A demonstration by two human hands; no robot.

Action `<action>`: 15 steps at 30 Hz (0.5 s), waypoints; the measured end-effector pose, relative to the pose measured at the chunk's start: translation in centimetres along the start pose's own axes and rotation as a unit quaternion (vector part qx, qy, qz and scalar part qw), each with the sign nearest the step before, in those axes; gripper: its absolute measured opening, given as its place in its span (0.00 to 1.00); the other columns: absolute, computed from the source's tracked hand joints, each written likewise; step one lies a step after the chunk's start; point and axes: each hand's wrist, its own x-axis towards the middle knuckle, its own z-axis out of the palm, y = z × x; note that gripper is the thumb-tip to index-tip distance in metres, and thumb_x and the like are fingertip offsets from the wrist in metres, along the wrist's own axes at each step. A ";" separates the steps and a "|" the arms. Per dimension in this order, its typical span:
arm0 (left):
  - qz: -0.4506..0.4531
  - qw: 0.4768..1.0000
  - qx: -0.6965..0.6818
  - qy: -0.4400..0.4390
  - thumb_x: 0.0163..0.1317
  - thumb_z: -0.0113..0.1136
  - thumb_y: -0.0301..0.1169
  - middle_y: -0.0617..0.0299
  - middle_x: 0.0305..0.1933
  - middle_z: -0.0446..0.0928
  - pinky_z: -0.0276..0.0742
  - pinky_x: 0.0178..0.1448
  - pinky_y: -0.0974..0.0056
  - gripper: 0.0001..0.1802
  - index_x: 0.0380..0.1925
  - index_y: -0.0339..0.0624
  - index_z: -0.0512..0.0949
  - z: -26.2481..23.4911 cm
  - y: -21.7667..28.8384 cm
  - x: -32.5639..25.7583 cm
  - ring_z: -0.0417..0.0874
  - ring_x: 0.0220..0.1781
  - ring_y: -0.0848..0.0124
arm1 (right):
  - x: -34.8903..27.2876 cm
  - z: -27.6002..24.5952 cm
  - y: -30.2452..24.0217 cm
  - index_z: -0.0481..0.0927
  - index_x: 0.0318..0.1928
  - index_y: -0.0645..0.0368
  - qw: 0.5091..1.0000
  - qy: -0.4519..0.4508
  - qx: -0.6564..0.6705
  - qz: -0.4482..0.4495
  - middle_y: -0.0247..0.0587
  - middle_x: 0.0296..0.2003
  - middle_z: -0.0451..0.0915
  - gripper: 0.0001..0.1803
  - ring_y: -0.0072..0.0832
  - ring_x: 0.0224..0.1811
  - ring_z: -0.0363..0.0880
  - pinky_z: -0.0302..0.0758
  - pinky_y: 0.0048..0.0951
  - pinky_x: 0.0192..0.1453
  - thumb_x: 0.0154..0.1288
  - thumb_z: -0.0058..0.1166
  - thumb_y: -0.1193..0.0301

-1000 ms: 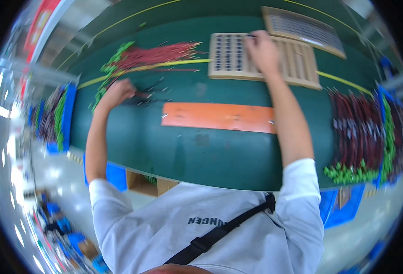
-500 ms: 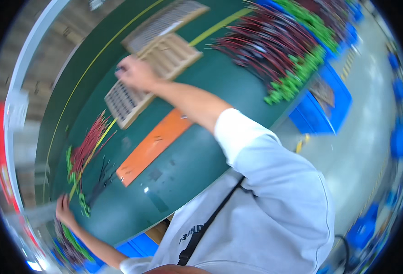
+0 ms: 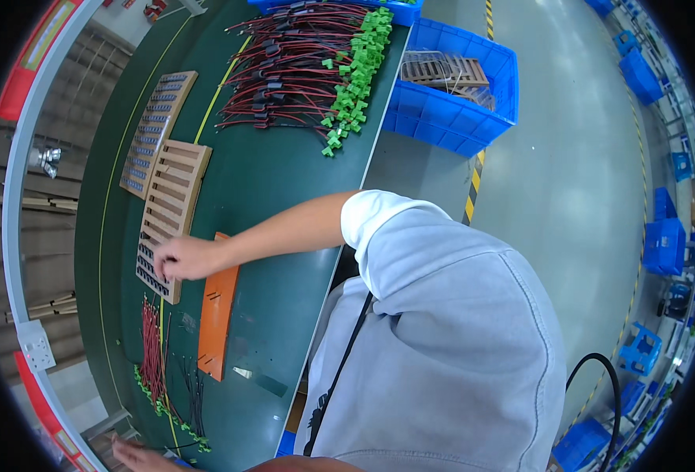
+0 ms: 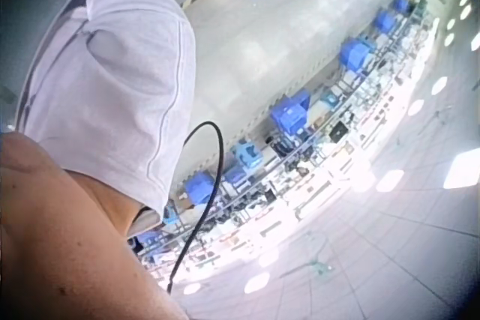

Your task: The person assembles wire harnesses by hand at a green workbench. They pick up a pair of wires with green connectors, slide a black heat shrink tube onto them, and use a tool to crimp the connection. The finished harnesses are placed into a blue bin.

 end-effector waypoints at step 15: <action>-0.156 0.742 -0.359 -0.545 0.80 0.51 0.34 0.68 0.22 0.69 0.47 0.20 0.75 0.13 0.40 0.36 0.77 13.9 14.6 -9.6 0.56 0.17 0.85 | -4.4 0.7 -3.3 0.83 0.44 0.63 0.989 0.104 0.100 -0.010 0.42 0.29 0.83 0.10 0.29 0.30 0.80 0.73 0.34 0.37 0.70 0.60 0.68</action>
